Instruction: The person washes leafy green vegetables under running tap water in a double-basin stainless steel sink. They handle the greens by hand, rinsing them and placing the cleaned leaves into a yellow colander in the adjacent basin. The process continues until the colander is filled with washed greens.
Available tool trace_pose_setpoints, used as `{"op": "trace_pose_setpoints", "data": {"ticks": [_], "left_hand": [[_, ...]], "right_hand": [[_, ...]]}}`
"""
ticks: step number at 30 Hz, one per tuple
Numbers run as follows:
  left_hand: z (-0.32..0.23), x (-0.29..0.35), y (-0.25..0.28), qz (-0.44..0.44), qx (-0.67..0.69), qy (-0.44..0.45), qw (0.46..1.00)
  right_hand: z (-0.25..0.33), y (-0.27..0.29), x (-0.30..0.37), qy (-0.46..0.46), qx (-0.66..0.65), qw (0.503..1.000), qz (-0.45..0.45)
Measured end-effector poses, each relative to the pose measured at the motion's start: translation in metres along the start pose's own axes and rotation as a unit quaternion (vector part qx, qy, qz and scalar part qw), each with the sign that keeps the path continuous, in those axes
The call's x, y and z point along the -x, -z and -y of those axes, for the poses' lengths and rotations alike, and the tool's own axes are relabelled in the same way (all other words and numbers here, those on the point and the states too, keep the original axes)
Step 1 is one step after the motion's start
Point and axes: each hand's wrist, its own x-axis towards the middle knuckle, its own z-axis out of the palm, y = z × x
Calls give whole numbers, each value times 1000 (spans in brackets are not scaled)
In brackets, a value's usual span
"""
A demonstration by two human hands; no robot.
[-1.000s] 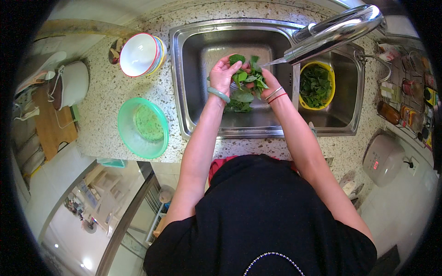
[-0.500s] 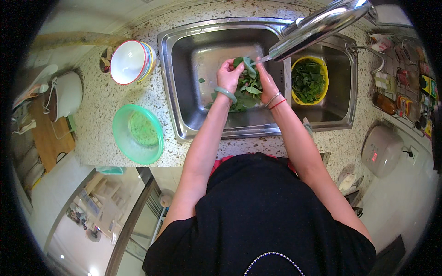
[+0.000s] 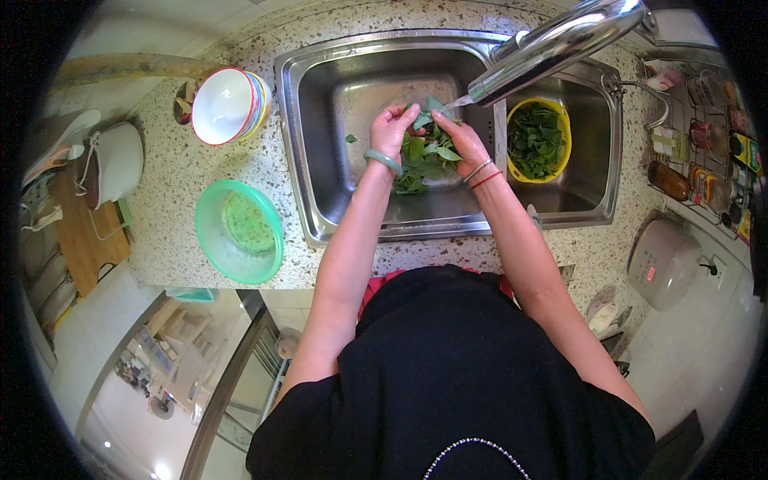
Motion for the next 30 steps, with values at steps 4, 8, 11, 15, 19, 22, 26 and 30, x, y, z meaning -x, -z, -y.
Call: {"op": "trace_pose_setpoints", "data": {"ticks": [4,8,11,15,19,22,26,30], "left_hand": [[0,-7,6,16,-5,-31,999],[-12,7,-1,126,-19,-71,989],[-6,0,-2,151,-143,-120,971],[-2,-10,-4,73,-201,-98,972],[1,-16,-5,5,-225,-88,970],[3,-26,7,6,-249,-78,965],[-2,-21,6,27,-140,-25,990],[-9,1,-4,72,-70,-24,995]], "right_hand": [[2,-3,2,-19,9,1000,17],[6,7,2,-37,-13,999,9],[8,17,0,-78,-1,997,21],[9,18,4,-102,3,992,78],[14,10,16,-74,37,993,83],[14,12,13,-79,86,988,103],[8,15,5,-82,43,991,100],[4,18,0,-86,3,991,99]]}}
